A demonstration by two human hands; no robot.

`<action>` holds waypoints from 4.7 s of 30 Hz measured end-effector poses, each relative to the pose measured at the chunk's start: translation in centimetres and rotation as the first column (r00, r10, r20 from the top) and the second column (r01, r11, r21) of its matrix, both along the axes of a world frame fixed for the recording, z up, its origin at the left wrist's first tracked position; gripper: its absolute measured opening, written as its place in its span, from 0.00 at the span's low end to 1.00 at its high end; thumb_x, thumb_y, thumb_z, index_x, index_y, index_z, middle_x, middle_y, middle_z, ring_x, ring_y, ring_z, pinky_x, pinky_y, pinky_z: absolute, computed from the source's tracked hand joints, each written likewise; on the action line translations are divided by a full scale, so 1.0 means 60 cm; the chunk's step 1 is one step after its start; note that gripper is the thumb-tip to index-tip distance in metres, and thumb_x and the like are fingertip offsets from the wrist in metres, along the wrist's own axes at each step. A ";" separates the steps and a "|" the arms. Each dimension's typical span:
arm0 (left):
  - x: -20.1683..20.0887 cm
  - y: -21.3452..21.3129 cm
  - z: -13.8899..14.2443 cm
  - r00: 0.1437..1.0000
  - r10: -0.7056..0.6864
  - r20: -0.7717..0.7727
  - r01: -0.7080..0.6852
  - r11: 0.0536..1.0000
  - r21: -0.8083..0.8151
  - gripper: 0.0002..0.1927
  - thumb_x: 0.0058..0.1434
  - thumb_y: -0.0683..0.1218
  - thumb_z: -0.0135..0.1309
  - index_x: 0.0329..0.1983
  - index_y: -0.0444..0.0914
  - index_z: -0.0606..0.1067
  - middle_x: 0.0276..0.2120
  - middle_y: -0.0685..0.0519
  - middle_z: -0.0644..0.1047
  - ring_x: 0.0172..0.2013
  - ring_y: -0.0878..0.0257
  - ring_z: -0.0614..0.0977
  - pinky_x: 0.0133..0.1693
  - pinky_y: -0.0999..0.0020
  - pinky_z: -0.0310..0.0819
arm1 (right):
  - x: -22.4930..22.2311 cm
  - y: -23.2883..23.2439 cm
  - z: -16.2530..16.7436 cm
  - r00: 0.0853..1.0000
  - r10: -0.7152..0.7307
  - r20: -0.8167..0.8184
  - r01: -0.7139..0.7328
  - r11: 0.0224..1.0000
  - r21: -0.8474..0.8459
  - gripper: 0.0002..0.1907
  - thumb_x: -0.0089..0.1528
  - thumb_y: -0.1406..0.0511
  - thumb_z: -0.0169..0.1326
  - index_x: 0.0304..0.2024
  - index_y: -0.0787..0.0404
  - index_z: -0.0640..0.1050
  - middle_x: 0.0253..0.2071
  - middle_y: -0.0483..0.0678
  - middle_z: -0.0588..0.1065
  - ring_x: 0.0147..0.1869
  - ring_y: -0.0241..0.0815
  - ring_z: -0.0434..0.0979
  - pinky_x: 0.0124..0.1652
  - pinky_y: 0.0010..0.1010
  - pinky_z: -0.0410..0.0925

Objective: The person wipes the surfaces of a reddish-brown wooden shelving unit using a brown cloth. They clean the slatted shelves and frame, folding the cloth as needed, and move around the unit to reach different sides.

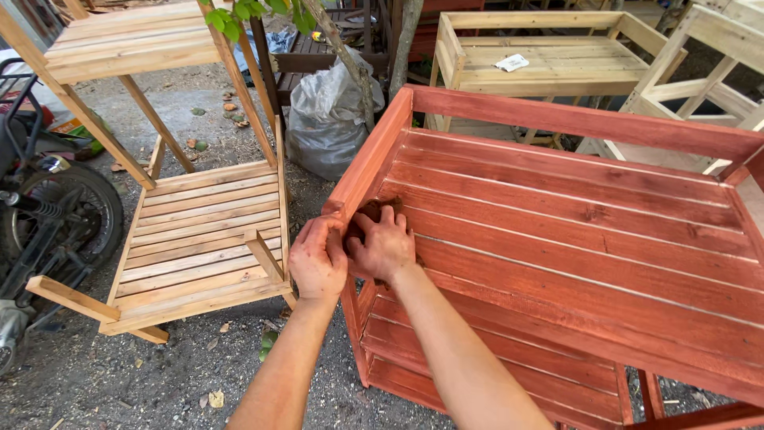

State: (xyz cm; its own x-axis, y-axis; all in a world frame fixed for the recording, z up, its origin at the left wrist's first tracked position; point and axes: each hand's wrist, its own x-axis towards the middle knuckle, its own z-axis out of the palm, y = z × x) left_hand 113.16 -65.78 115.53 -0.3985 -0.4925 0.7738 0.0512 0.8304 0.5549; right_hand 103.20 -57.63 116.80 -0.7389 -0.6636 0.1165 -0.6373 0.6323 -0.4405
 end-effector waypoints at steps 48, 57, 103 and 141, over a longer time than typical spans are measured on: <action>-0.218 0.478 -0.049 0.503 -0.382 0.775 0.626 0.779 -0.022 0.29 0.67 0.57 0.39 0.69 0.43 0.64 0.74 0.48 0.52 0.75 0.50 0.49 0.66 0.25 0.24 | -0.070 0.802 -0.074 0.469 -0.802 -0.370 0.838 0.536 -0.098 0.31 0.62 0.58 0.54 0.68 0.45 0.67 0.69 0.62 0.61 0.65 0.71 0.67 0.55 0.55 0.71; -0.216 0.473 -0.028 0.498 -0.423 0.757 0.618 0.785 0.032 0.32 0.65 0.59 0.43 0.71 0.45 0.64 0.75 0.49 0.54 0.74 0.51 0.50 0.65 0.24 0.25 | -0.053 0.792 -0.021 0.593 -0.682 -0.429 0.752 0.659 -0.008 0.45 0.50 0.47 0.63 0.69 0.43 0.66 0.66 0.67 0.61 0.63 0.77 0.64 0.55 0.59 0.67; -0.176 0.110 -0.042 0.840 -0.454 0.298 0.414 0.891 0.189 0.24 0.68 0.49 0.46 0.66 0.37 0.67 0.68 0.38 0.66 0.69 0.39 0.62 0.67 0.40 0.53 | -0.076 0.343 0.003 0.781 -0.576 -0.240 0.615 0.777 0.138 0.34 0.57 0.49 0.60 0.65 0.41 0.70 0.61 0.58 0.65 0.62 0.62 0.70 0.51 0.52 0.73; -0.479 0.329 0.004 0.630 -0.538 0.560 0.495 0.834 0.244 0.25 0.61 0.49 0.55 0.62 0.47 0.70 0.75 0.50 0.54 0.75 0.48 0.50 0.71 0.39 0.38 | -0.434 0.822 -0.053 0.526 -0.717 -0.457 0.760 0.637 -0.124 0.30 0.58 0.55 0.59 0.63 0.46 0.75 0.59 0.66 0.70 0.60 0.72 0.73 0.56 0.56 0.70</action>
State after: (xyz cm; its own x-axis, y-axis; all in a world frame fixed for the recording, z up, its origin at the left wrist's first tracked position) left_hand 84.40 -46.03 115.75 -0.9576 -0.1007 0.2698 0.1118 0.7335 0.6704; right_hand 77.15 -8.28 113.61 -0.8492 0.0740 0.5229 -0.0223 0.9842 -0.1754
